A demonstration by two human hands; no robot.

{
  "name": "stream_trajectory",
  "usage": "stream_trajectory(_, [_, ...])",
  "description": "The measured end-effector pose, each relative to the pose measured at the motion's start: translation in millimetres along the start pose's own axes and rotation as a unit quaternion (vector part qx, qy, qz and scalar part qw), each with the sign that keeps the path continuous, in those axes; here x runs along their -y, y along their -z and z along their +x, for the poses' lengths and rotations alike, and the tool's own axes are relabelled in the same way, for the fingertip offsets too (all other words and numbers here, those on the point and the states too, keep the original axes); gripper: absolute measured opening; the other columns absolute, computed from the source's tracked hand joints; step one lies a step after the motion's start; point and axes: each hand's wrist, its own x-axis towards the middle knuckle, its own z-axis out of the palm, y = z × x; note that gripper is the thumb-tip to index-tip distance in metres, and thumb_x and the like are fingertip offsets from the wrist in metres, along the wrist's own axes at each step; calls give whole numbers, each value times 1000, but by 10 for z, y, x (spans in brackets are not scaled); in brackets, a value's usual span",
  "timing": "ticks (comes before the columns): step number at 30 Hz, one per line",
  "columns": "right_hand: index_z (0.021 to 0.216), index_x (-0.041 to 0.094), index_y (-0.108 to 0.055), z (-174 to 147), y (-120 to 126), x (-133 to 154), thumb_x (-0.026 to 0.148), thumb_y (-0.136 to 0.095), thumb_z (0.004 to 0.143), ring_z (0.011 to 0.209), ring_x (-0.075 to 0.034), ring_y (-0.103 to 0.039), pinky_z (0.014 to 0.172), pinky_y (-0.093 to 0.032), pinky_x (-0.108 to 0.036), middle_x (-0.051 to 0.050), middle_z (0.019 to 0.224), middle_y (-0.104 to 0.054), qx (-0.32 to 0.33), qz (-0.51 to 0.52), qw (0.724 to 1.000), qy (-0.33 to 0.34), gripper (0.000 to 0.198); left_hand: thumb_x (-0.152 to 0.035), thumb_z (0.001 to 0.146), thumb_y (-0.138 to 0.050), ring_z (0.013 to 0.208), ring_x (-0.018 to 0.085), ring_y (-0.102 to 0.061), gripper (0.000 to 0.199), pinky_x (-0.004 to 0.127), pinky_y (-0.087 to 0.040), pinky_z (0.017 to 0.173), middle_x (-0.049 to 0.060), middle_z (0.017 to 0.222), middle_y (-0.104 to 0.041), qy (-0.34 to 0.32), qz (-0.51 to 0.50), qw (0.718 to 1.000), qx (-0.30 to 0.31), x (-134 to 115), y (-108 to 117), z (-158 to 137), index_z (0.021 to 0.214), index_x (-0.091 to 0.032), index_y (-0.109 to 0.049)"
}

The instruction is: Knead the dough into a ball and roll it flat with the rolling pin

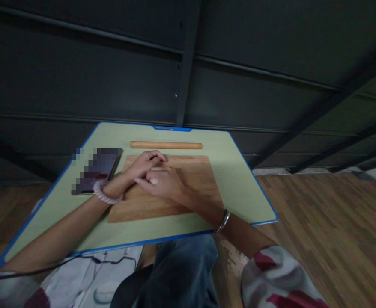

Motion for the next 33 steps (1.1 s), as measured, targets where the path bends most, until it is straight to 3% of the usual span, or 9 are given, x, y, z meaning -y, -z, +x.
stream_trajectory(3, [50,20,-46,80,-12,-53,46,-45,84,50,-11,-43,54,-37,-25,2,51,-48,-110,106,983,-99,43,-22,76,-42,74,16,-59,20,29,-48,73,4,76,-65,2,-3,1000,-1,22,0,4,74,-15,-61])
stream_trajectory(7, [58,20,-51,84,22,-118,52,-33,87,56,-14,-52,55,-42,-26,-1,58,-56,-261,189,916,-238,46,-18,79,-36,79,17,-59,25,30,-46,80,4,80,-66,-15,41,999,-30,42,-19,11,76,-15,-61])
stream_trajectory(11, [73,19,-57,-109,129,-78,42,-32,88,71,-17,-58,68,-46,-28,-5,74,-63,-315,162,902,-247,36,-18,79,-36,82,17,-59,25,29,-45,82,4,82,-66,-17,79,996,-34,19,-25,14,77,-16,-61])
stream_trajectory(16, [86,20,-56,-222,307,-84,29,-43,84,78,-18,-56,72,-46,-30,-4,83,-60,-253,101,947,-171,16,-16,78,-38,82,17,-60,24,29,-45,83,5,83,-67,-21,107,994,-33,12,-28,18,76,-16,-62])
stream_trajectory(21, [86,20,-59,4,342,-89,20,-38,86,94,-18,-54,89,-40,-33,-5,92,-60,-104,-9,993,-50,20,-16,76,-39,78,16,-59,23,29,-46,78,3,79,-67,-42,79,996,-29,67,-29,24,76,-16,-62])
stream_trajectory(25, [78,20,-61,107,299,-28,27,-37,91,85,-17,-57,85,-41,-30,-4,84,-64,5,-55,998,-10,28,-20,76,-42,71,16,-58,19,27,-47,71,2,73,-65,-36,15,999,-22,69,-4,23,73,-15,-60])
stream_trajectory(29, [69,21,-61,27,276,-23,30,-44,89,80,-16,-56,82,-42,-30,-2,76,-63,42,-64,996,46,28,-22,78,-39,76,16,-59,23,29,-47,76,3,75,-65,-5,3,999,-40,50,14,35,75,-15,-61])
stream_trajectory(33, [71,24,-65,-57,241,-100,37,-54,84,81,-16,-55,82,-43,-31,-2,80,-63,43,-45,995,75,21,-20,77,-39,80,16,-60,22,29,-46,81,4,79,-66,-6,9,999,-52,24,5,27,74,-16,-61])
